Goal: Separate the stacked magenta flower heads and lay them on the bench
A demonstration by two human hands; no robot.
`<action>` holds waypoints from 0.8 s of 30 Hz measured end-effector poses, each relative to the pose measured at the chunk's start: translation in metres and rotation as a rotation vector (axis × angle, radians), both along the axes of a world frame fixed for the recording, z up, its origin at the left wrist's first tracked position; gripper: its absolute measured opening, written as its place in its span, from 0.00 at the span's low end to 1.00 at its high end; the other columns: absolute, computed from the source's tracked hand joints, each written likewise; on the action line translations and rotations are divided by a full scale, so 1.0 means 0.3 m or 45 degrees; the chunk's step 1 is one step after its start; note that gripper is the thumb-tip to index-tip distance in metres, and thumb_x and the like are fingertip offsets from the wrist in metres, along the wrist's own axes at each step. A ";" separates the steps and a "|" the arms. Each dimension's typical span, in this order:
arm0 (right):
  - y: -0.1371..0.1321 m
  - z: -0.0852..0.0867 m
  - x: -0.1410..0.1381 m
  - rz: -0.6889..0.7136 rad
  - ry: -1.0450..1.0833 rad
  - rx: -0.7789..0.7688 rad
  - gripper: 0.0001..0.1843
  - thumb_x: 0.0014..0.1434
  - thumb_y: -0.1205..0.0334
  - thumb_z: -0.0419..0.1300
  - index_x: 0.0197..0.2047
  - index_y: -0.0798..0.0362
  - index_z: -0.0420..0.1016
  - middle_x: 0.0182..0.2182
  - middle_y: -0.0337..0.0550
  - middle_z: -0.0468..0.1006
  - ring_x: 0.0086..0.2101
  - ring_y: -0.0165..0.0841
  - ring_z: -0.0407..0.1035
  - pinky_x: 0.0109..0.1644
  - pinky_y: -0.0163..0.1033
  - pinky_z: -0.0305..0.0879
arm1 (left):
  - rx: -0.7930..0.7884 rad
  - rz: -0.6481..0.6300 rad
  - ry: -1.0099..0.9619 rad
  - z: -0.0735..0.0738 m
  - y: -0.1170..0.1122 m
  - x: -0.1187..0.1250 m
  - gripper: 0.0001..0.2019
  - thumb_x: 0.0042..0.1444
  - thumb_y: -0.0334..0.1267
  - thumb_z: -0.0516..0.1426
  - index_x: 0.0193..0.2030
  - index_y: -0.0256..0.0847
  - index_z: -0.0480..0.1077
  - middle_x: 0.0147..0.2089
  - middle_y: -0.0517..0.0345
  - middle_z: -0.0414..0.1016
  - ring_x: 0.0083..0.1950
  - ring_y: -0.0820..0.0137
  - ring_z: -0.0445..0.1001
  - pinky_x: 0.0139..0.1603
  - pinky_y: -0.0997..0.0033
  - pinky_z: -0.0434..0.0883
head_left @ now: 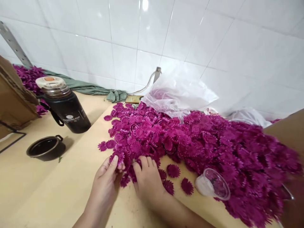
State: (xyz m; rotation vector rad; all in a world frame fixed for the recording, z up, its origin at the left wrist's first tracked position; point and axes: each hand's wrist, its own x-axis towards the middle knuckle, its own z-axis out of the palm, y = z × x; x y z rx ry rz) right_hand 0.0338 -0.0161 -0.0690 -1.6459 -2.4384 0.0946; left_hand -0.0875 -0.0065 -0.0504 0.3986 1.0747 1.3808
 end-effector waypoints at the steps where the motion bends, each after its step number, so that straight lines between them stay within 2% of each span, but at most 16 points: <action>1: 0.015 0.005 -0.004 0.001 -0.024 -0.033 0.11 0.54 0.70 0.55 0.41 0.58 0.73 0.40 0.59 0.72 0.39 0.46 0.66 0.42 0.52 0.66 | -0.006 0.031 -0.024 0.000 0.002 -0.001 0.27 0.22 0.52 0.72 0.21 0.39 0.63 0.18 0.67 0.64 0.22 0.77 0.62 0.23 0.79 0.64; 4: 0.055 0.027 0.001 0.013 -0.055 -0.077 0.15 0.47 0.79 0.52 0.36 0.58 0.73 0.37 0.56 0.73 0.35 0.43 0.68 0.37 0.47 0.66 | -0.006 0.072 -0.064 -0.004 0.006 -0.006 0.27 0.19 0.51 0.72 0.19 0.39 0.63 0.17 0.67 0.63 0.23 0.77 0.63 0.25 0.80 0.65; 8: 0.075 0.100 0.046 0.027 0.003 -0.095 0.17 0.41 0.80 0.53 0.34 0.55 0.71 0.36 0.48 0.73 0.34 0.36 0.69 0.35 0.39 0.65 | 0.003 0.068 -0.092 -0.011 0.013 -0.016 0.26 0.19 0.50 0.72 0.18 0.38 0.64 0.17 0.66 0.63 0.23 0.77 0.63 0.26 0.80 0.67; 10: 0.074 0.165 0.089 0.008 0.125 -0.084 0.16 0.42 0.80 0.52 0.33 0.54 0.70 0.34 0.45 0.72 0.34 0.34 0.69 0.36 0.36 0.65 | -0.016 0.061 -0.121 -0.013 0.016 -0.017 0.26 0.18 0.49 0.73 0.17 0.38 0.64 0.16 0.65 0.63 0.22 0.76 0.63 0.25 0.80 0.66; 12: 0.078 0.246 0.153 -0.048 0.463 -0.052 0.15 0.46 0.79 0.51 0.32 0.53 0.70 0.32 0.43 0.73 0.32 0.32 0.68 0.35 0.35 0.66 | -0.029 0.052 -0.138 -0.017 0.017 -0.016 0.25 0.18 0.48 0.73 0.17 0.38 0.64 0.16 0.65 0.63 0.22 0.76 0.62 0.23 0.80 0.64; 15: 0.119 0.374 0.294 -0.097 0.624 0.056 0.08 0.54 0.71 0.51 0.29 0.52 0.69 0.29 0.43 0.74 0.30 0.33 0.68 0.34 0.39 0.67 | -0.042 0.014 -0.124 -0.027 0.014 -0.013 0.25 0.19 0.47 0.73 0.19 0.39 0.65 0.16 0.66 0.63 0.22 0.76 0.62 0.23 0.80 0.64; 16: 0.145 0.412 0.351 -0.164 0.593 0.129 0.07 0.54 0.68 0.51 0.29 0.52 0.69 0.27 0.42 0.73 0.26 0.33 0.67 0.30 0.38 0.66 | -0.054 -0.014 -0.099 -0.032 0.013 -0.012 0.25 0.20 0.48 0.73 0.20 0.39 0.66 0.17 0.66 0.64 0.23 0.76 0.63 0.24 0.79 0.64; 18: 0.215 0.473 0.468 -0.409 0.463 0.225 0.07 0.57 0.60 0.54 0.32 0.52 0.71 0.24 0.41 0.73 0.21 0.31 0.63 0.24 0.37 0.62 | -0.070 -0.090 0.000 -0.043 0.009 -0.013 0.24 0.24 0.50 0.72 0.23 0.39 0.68 0.19 0.66 0.66 0.24 0.76 0.63 0.27 0.79 0.64; 20: 0.299 0.504 0.580 -0.768 0.193 0.419 0.11 0.59 0.54 0.54 0.36 0.52 0.71 0.24 0.39 0.72 0.22 0.32 0.64 0.26 0.38 0.62 | -0.036 -0.178 0.135 -0.054 0.005 -0.013 0.23 0.30 0.53 0.70 0.23 0.38 0.68 0.20 0.65 0.67 0.26 0.75 0.63 0.29 0.78 0.64; 22: 0.379 0.498 0.672 -0.907 0.091 0.468 0.13 0.61 0.56 0.52 0.38 0.56 0.71 0.28 0.44 0.74 0.28 0.35 0.68 0.32 0.41 0.65 | 0.022 -0.242 0.258 -0.065 0.002 -0.011 0.22 0.34 0.55 0.68 0.22 0.38 0.68 0.20 0.64 0.66 0.26 0.75 0.63 0.29 0.78 0.63; 24: 0.440 0.452 0.740 -0.996 -0.004 0.422 0.15 0.63 0.57 0.53 0.40 0.61 0.71 0.33 0.50 0.74 0.35 0.39 0.69 0.38 0.44 0.67 | 0.054 -0.239 0.341 -0.071 -0.002 -0.006 0.22 0.36 0.56 0.66 0.24 0.38 0.69 0.21 0.64 0.66 0.26 0.75 0.63 0.30 0.77 0.62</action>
